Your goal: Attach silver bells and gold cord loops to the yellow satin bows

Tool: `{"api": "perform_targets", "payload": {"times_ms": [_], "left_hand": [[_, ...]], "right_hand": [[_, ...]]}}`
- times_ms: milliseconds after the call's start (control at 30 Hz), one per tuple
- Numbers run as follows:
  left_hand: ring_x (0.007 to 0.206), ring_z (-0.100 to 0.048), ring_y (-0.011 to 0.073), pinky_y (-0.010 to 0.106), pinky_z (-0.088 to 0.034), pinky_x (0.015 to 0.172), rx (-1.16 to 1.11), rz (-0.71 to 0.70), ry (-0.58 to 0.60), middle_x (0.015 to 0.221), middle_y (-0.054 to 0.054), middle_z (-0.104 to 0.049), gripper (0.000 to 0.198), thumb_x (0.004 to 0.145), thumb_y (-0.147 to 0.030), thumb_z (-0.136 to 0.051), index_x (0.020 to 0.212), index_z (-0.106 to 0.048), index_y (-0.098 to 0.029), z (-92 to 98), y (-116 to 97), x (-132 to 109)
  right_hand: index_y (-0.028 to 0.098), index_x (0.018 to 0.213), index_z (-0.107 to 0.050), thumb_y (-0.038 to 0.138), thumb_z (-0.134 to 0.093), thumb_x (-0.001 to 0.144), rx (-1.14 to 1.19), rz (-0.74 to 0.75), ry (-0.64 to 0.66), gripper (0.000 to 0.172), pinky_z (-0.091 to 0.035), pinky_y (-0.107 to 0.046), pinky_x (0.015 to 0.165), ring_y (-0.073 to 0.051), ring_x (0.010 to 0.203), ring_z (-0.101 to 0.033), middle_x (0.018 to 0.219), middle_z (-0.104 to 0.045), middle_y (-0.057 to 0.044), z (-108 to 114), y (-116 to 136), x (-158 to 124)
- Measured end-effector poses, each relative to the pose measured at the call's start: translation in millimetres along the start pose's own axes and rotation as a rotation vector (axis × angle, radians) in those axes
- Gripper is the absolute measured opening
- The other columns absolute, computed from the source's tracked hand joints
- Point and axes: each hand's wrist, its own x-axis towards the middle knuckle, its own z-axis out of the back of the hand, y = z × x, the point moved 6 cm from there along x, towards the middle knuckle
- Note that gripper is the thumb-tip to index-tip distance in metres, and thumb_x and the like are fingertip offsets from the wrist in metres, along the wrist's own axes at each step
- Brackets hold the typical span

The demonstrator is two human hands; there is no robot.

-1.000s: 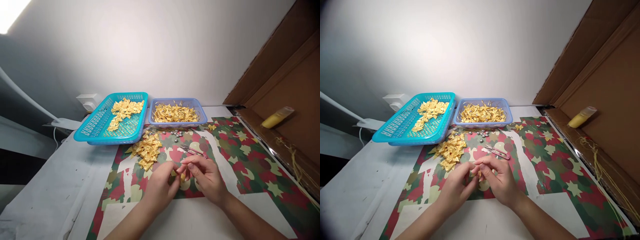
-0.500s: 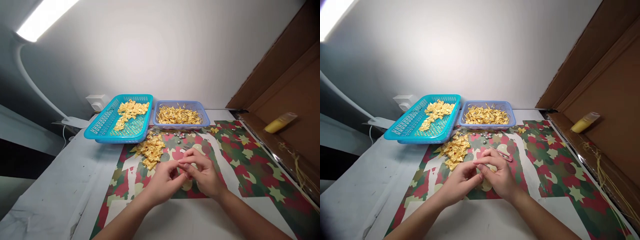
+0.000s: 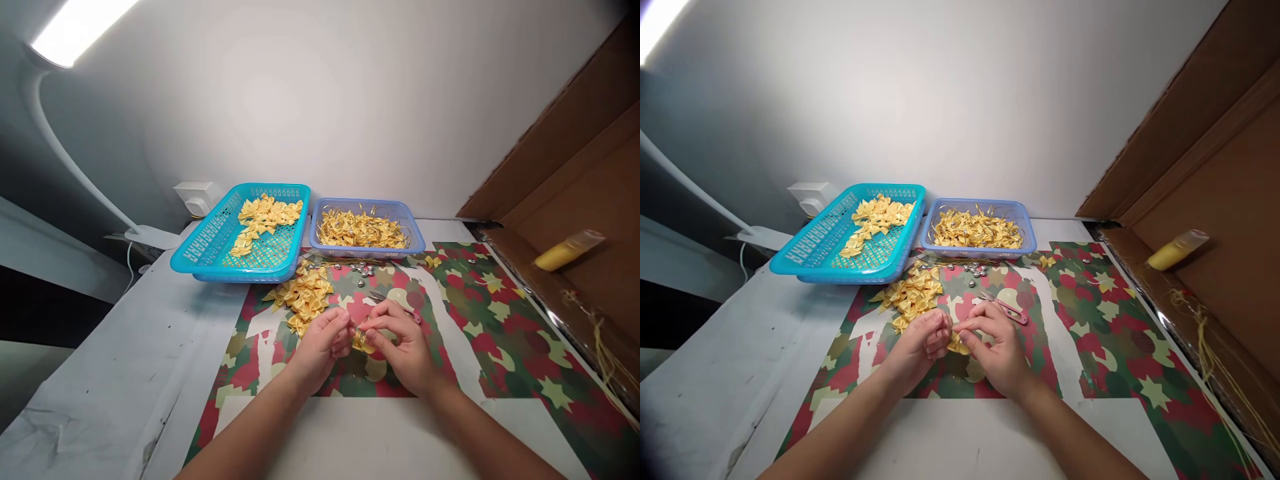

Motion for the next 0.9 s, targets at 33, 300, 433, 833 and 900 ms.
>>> {"api": "perform_targets", "payload": {"times_ms": [33, 300, 433, 833, 900], "left_hand": [[0.045, -0.019, 0.0025, 0.017, -0.019, 0.044, -0.014, -0.006, -0.029, 0.058, -0.007, -0.043, 0.044, 0.069, -0.057, -0.071, 0.073, -0.057, -0.015, 2.4, 0.3, 0.7], [0.052, -0.039, 0.0061, 0.019, -0.032, 0.050, 0.144, -0.027, -0.065, 0.060, -0.001, -0.058, 0.028, 0.066, -0.036, -0.079, 0.079, -0.074, -0.012, 1.1, 1.3, -4.9], [0.047, -0.036, 0.0068, 0.020, -0.027, 0.046, 0.393, -0.074, -0.044, 0.052, -0.002, -0.055, 0.028, 0.071, -0.040, -0.074, 0.077, -0.075, -0.012, -1.0, 2.0, -7.7], [0.059, -0.045, 0.0101, 0.020, -0.036, 0.054, 0.485, -0.169, -0.044, 0.067, -0.001, -0.056, 0.027, 0.085, -0.040, -0.061, 0.078, -0.063, -0.015, 5.8, 3.7, -9.6], [0.062, -0.045, 0.0108, 0.020, -0.036, 0.056, 0.506, -0.181, -0.022, 0.069, -0.001, -0.055, 0.027, 0.087, -0.040, -0.059, 0.076, -0.061, -0.015, 4.7, 2.5, -10.3]], "right_hand": [[0.026, 0.086, -0.074, 0.023, -0.059, 0.090, -0.041, 0.060, 0.010, 0.016, -0.046, -0.036, 0.076, -0.020, 0.084, -0.055, 0.083, -0.059, -0.004, -1.7, 4.7, -0.4], [0.029, 0.094, -0.075, 0.014, -0.059, 0.087, -0.212, 0.250, -0.007, 0.023, -0.046, -0.038, 0.073, -0.020, 0.079, -0.056, 0.081, -0.066, -0.003, -2.9, 18.9, -0.9], [0.026, 0.093, -0.074, 0.016, -0.062, 0.086, -0.116, 0.144, -0.011, 0.017, -0.047, -0.035, 0.068, -0.018, 0.073, -0.058, 0.075, -0.067, -0.002, -3.7, 9.1, -0.1], [0.022, 0.090, -0.065, 0.020, -0.055, 0.092, -0.081, -0.077, 0.241, 0.010, -0.045, -0.033, 0.077, -0.019, 0.087, -0.057, 0.088, -0.063, -0.004, -6.4, -11.1, 2.8], [0.021, 0.086, -0.060, 0.017, -0.056, 0.091, -0.091, -0.064, 0.272, 0.008, -0.044, -0.031, 0.077, -0.018, 0.086, -0.055, 0.088, -0.060, -0.003, -6.3, -9.8, 3.9]]}}
